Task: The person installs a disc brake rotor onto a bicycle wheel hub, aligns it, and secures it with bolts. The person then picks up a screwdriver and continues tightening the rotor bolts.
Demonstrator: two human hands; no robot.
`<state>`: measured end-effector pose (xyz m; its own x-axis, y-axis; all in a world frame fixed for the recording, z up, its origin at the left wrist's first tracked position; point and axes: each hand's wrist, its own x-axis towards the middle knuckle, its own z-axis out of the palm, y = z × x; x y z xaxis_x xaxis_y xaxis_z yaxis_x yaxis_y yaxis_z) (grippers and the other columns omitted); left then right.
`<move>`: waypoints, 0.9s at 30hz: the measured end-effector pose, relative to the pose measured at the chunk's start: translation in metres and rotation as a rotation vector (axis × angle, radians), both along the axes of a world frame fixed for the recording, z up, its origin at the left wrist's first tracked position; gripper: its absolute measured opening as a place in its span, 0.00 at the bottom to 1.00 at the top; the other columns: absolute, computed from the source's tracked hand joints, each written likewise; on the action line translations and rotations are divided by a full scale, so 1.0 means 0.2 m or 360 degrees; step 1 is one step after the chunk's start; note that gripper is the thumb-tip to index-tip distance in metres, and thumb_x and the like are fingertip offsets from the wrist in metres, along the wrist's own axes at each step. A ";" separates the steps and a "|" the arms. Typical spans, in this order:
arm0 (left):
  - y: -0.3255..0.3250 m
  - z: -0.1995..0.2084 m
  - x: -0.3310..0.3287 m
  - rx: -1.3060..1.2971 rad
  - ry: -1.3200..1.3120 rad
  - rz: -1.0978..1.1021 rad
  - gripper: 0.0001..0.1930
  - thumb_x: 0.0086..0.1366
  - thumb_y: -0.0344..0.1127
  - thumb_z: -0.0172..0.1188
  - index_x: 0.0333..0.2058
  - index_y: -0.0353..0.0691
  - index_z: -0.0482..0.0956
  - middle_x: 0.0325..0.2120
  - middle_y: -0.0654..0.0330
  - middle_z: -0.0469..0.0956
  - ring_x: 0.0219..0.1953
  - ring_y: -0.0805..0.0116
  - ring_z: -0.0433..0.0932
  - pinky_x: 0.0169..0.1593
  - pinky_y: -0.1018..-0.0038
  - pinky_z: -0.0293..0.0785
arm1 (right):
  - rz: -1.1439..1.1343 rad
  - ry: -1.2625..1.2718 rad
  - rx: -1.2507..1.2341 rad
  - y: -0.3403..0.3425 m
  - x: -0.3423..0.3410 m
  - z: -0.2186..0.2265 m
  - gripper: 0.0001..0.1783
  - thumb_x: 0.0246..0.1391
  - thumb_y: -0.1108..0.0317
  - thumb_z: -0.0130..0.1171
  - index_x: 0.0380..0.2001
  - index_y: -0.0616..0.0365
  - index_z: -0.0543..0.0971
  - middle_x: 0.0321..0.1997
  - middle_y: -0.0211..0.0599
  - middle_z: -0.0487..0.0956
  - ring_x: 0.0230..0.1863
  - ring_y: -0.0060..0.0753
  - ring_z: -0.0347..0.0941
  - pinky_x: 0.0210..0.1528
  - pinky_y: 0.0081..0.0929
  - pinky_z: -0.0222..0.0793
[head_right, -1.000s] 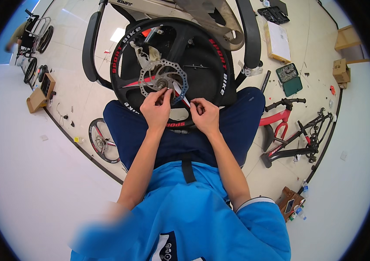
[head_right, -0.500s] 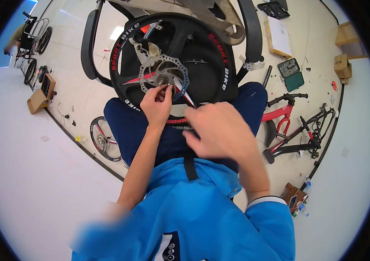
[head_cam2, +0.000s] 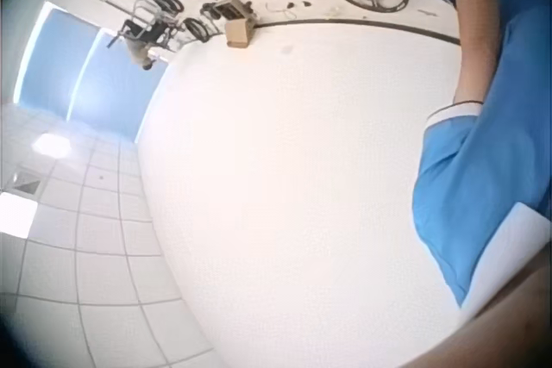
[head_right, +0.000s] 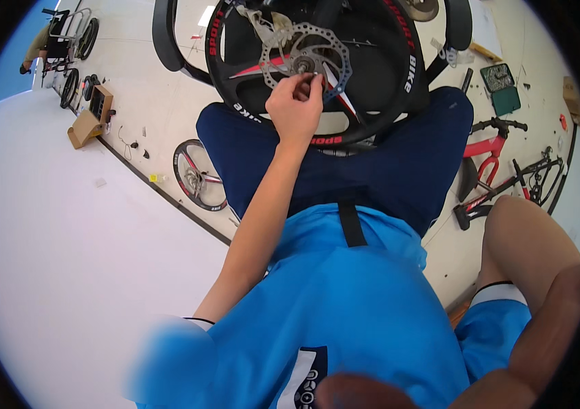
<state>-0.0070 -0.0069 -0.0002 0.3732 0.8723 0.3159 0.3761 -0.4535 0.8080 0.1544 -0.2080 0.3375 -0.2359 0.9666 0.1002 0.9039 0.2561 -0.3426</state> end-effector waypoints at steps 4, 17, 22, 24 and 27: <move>-0.01 0.01 0.01 -0.0108 0.0007 0.0011 0.06 0.56 0.31 0.70 0.29 0.35 0.84 0.19 0.60 0.76 0.18 0.68 0.74 0.25 0.72 0.69 | 0.0006 0.0007 0.0009 0.03 -0.01 -0.04 0.13 0.44 0.65 0.70 0.29 0.53 0.74 0.27 0.36 0.72 0.27 0.42 0.71 0.28 0.38 0.66; -0.01 0.00 0.00 -0.0043 0.0030 0.0031 0.07 0.55 0.30 0.72 0.30 0.33 0.85 0.20 0.60 0.78 0.19 0.74 0.75 0.25 0.78 0.70 | -0.0160 0.0051 0.0064 0.27 -0.05 -0.29 0.14 0.45 0.69 0.71 0.30 0.53 0.73 0.21 0.35 0.72 0.21 0.40 0.70 0.22 0.34 0.63; 0.00 0.03 -0.02 0.0113 0.0037 0.0004 0.07 0.56 0.32 0.71 0.30 0.36 0.85 0.20 0.61 0.76 0.19 0.69 0.74 0.25 0.74 0.70 | -0.0286 0.0165 0.0106 0.39 -0.04 -0.53 0.14 0.46 0.71 0.71 0.30 0.53 0.73 0.19 0.34 0.72 0.19 0.39 0.70 0.20 0.33 0.62; 0.00 0.02 -0.01 -0.0041 -0.0008 0.0010 0.07 0.56 0.32 0.71 0.30 0.36 0.85 0.20 0.61 0.76 0.19 0.70 0.74 0.25 0.74 0.70 | -0.0339 0.0247 0.0110 0.40 -0.05 -0.60 0.14 0.46 0.71 0.71 0.31 0.53 0.73 0.19 0.34 0.72 0.19 0.39 0.70 0.20 0.33 0.62; -0.01 0.02 0.00 -0.0104 -0.0022 0.0028 0.06 0.56 0.32 0.71 0.30 0.36 0.85 0.20 0.62 0.77 0.18 0.71 0.74 0.25 0.75 0.69 | -0.0341 0.0306 0.0199 0.40 -0.05 -0.69 0.13 0.51 0.69 0.66 0.38 0.51 0.74 0.18 0.32 0.72 0.18 0.36 0.71 0.19 0.31 0.62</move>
<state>-0.0070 -0.0089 0.0031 0.3536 0.8977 0.2630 0.3723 -0.3930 0.8408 0.1449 -0.1280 0.1990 0.0064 0.9696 0.2448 0.8637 0.1180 -0.4901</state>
